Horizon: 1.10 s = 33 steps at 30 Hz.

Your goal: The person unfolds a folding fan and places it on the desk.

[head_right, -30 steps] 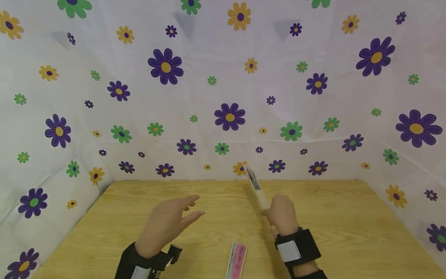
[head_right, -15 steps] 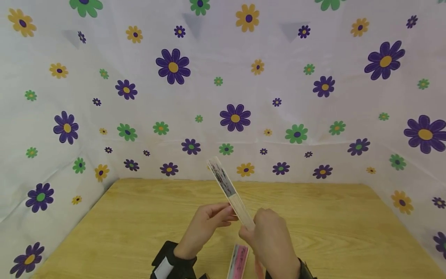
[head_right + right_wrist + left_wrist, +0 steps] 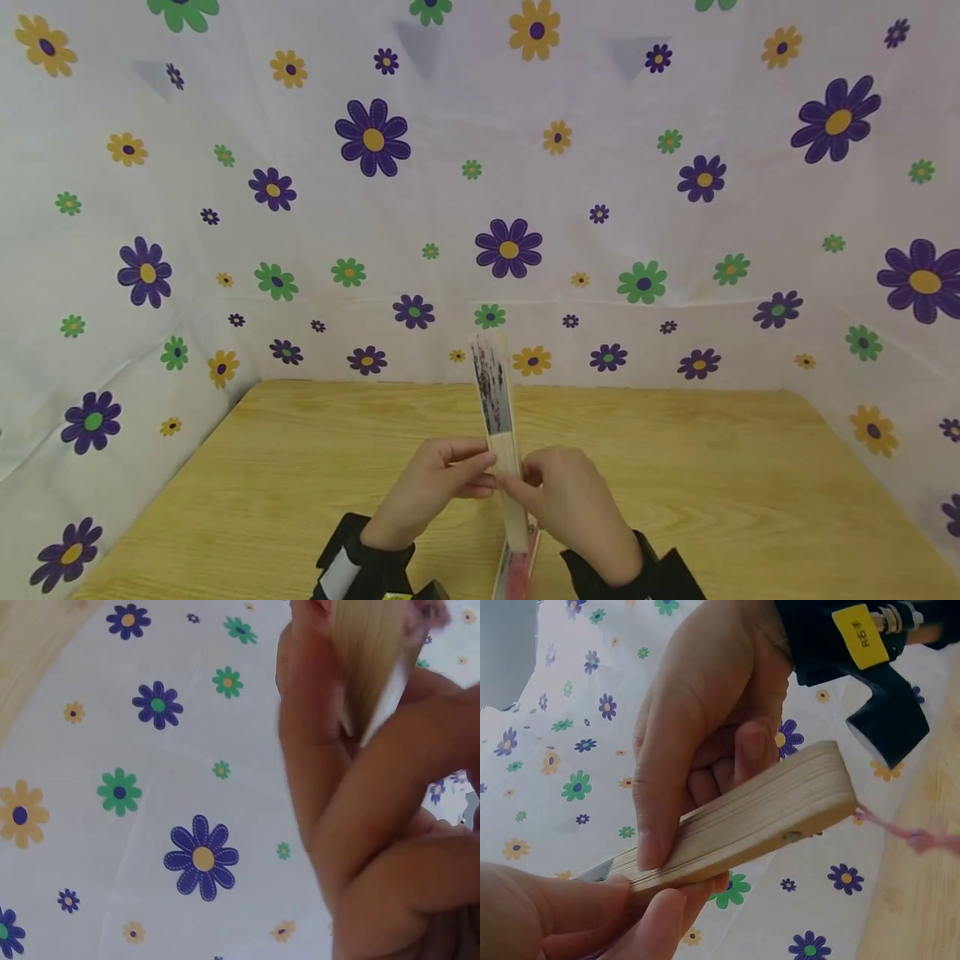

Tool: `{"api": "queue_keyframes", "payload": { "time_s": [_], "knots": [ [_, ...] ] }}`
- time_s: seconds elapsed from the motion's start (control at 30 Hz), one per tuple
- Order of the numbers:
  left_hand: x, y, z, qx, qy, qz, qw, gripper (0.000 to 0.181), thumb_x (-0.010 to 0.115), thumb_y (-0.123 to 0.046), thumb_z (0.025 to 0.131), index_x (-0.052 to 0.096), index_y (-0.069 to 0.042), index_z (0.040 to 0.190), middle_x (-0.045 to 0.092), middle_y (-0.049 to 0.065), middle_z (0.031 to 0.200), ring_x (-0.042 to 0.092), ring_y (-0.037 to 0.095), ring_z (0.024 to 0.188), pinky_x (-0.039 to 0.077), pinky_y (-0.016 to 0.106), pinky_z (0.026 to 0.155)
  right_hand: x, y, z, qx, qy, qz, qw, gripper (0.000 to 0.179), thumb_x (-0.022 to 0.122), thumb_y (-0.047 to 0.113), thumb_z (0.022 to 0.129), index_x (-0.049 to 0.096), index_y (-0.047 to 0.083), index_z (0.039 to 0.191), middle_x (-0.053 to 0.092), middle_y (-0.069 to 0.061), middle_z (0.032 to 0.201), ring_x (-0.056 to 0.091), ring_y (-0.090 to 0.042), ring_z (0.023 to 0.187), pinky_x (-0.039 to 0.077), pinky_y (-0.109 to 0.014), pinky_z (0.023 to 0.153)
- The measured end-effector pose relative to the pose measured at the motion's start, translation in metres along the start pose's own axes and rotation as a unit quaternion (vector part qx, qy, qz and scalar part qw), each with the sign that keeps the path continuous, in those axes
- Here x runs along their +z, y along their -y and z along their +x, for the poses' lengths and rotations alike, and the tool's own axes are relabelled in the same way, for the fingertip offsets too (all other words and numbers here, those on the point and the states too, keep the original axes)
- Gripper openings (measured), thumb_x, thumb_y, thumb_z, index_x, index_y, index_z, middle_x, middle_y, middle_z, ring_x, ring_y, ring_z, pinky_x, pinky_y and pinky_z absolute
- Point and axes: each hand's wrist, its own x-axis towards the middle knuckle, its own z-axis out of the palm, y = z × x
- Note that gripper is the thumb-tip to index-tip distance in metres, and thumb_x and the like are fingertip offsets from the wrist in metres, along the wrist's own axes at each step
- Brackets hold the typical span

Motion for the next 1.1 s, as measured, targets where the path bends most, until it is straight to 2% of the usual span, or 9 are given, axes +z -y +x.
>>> {"api": "queue_keyframes", "payload": {
  "time_s": [0.13, 0.3, 0.43, 0.57, 0.77, 1.1],
  "knots": [
    [-0.0003, -0.0021, -0.0006, 0.021, -0.022, 0.039, 0.9988, 0.024, 0.058, -0.003, 0.097, 0.067, 0.012, 0.113, 0.068, 0.030, 0.107, 0.070, 0.030, 0.086, 0.063, 0.035, 0.077, 0.0018, -0.0020, 0.0026, 0.018, 0.011, 0.051, 0.9985, 0.027, 0.069, 0.021, 0.091, 0.069, 0.009, 0.066, 0.060, 0.000, 0.050, 0.047, -0.007, 0.038, 0.029, -0.018, 0.036],
    [-0.0018, -0.0048, -0.0015, 0.031, -0.028, 0.064, 0.9971, 0.024, 0.061, -0.005, 0.096, 0.069, 0.011, 0.112, 0.071, 0.030, 0.102, 0.070, 0.032, 0.088, 0.063, 0.041, 0.078, 0.0036, -0.0023, 0.0030, 0.026, 0.005, 0.081, 0.9964, 0.019, 0.070, 0.015, 0.089, 0.070, 0.005, 0.073, 0.067, -0.002, 0.057, 0.052, -0.010, 0.040, 0.039, -0.020, 0.035],
    [-0.0025, -0.0058, -0.0013, 0.030, -0.034, 0.058, 0.9973, 0.024, 0.060, -0.004, 0.096, 0.069, 0.011, 0.112, 0.072, 0.030, 0.103, 0.070, 0.031, 0.088, 0.063, 0.040, 0.078, 0.0040, -0.0007, 0.0030, 0.036, -0.010, 0.069, 0.9969, 0.018, 0.071, 0.013, 0.088, 0.069, 0.005, 0.072, 0.069, -0.004, 0.058, 0.057, -0.012, 0.043, 0.045, -0.023, 0.037],
    [-0.0028, -0.0052, -0.0010, 0.029, -0.041, 0.055, 0.9972, 0.023, 0.059, -0.001, 0.095, 0.069, 0.012, 0.112, 0.071, 0.031, 0.104, 0.070, 0.032, 0.087, 0.063, 0.038, 0.077, 0.0048, 0.0005, 0.0037, 0.048, -0.030, 0.046, 0.9974, 0.020, 0.072, 0.010, 0.086, 0.067, 0.006, 0.068, 0.067, -0.003, 0.054, 0.058, -0.013, 0.043, 0.040, -0.022, 0.036],
    [-0.0033, -0.0051, -0.0004, 0.027, -0.044, 0.052, 0.9973, 0.022, 0.059, 0.001, 0.095, 0.068, 0.014, 0.111, 0.071, 0.032, 0.102, 0.069, 0.037, 0.089, 0.063, 0.036, 0.076, 0.0056, 0.0008, 0.0038, 0.053, -0.037, 0.041, 0.9971, 0.023, 0.071, 0.013, 0.087, 0.067, 0.007, 0.065, 0.063, -0.001, 0.050, 0.053, -0.009, 0.040, 0.033, -0.020, 0.035],
    [-0.0045, -0.0073, -0.0011, 0.022, -0.042, 0.064, 0.9968, 0.021, 0.059, 0.000, 0.095, 0.068, 0.014, 0.108, 0.071, 0.032, 0.100, 0.070, 0.031, 0.086, 0.063, 0.038, 0.077, 0.0064, 0.0009, 0.0038, 0.056, -0.070, 0.016, 0.9958, 0.030, 0.070, 0.010, 0.087, 0.065, 0.010, 0.058, 0.057, -0.002, 0.043, 0.047, -0.009, 0.035, 0.023, -0.019, 0.036]
  ]
}}
